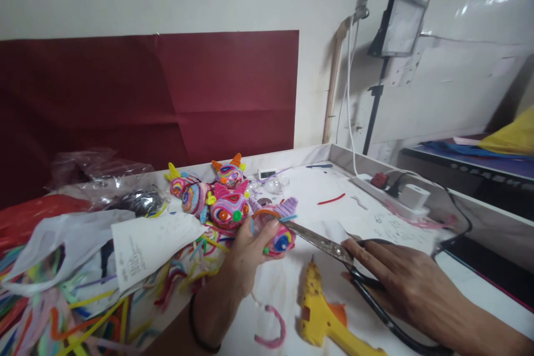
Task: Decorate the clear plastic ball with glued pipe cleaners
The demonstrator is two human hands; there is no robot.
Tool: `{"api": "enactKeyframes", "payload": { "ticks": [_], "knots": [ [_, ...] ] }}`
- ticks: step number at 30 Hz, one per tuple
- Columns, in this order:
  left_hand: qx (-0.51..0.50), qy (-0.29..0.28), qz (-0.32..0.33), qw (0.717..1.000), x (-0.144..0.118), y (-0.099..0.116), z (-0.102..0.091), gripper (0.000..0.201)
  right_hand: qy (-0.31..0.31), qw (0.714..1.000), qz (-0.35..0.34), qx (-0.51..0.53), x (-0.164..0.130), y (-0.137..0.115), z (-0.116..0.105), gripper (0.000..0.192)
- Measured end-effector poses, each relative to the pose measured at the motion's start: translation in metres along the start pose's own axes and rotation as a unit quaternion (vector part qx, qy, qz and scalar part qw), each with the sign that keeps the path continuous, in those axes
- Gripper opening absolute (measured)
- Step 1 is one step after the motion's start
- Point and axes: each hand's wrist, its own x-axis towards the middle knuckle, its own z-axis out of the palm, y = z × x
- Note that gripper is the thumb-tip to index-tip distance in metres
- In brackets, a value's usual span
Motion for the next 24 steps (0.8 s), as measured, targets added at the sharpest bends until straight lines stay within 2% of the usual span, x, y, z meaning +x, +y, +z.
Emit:
{"api": "enactKeyframes", "payload": {
  "ticks": [7, 11, 15, 19, 22, 24],
  "knots": [
    [-0.004, 0.001, 0.010, 1.000, 0.002, -0.001, 0.000, 0.054, 0.002, 1.000, 0.007, 0.019, 0.000, 0.000, 0.002, 0.032],
    [-0.004, -0.006, 0.007, 1.000, 0.003, 0.000, 0.001, 0.053, -0.027, 0.997, 0.031, 0.068, 0.004, -0.003, -0.003, 0.033],
    [-0.005, -0.007, 0.009, 1.000, 0.003, 0.001, 0.002, 0.054, -0.055, 0.979, 0.093, 0.171, 0.008, -0.008, -0.014, 0.032],
    [-0.008, -0.004, 0.013, 1.000, 0.004, 0.002, 0.001, 0.053, -0.051, 0.945, 0.184, 0.264, 0.006, -0.007, -0.019, 0.031],
    [-0.012, -0.007, 0.017, 1.000, 0.006, 0.002, 0.000, 0.052, -0.033, 0.926, 0.264, 0.268, 0.003, 0.003, -0.017, 0.030],
    [-0.016, -0.013, 0.019, 1.000, 0.006, 0.002, -0.001, 0.051, -0.059, 0.917, 0.295, 0.260, 0.002, 0.012, -0.013, 0.032]
  ]
}}
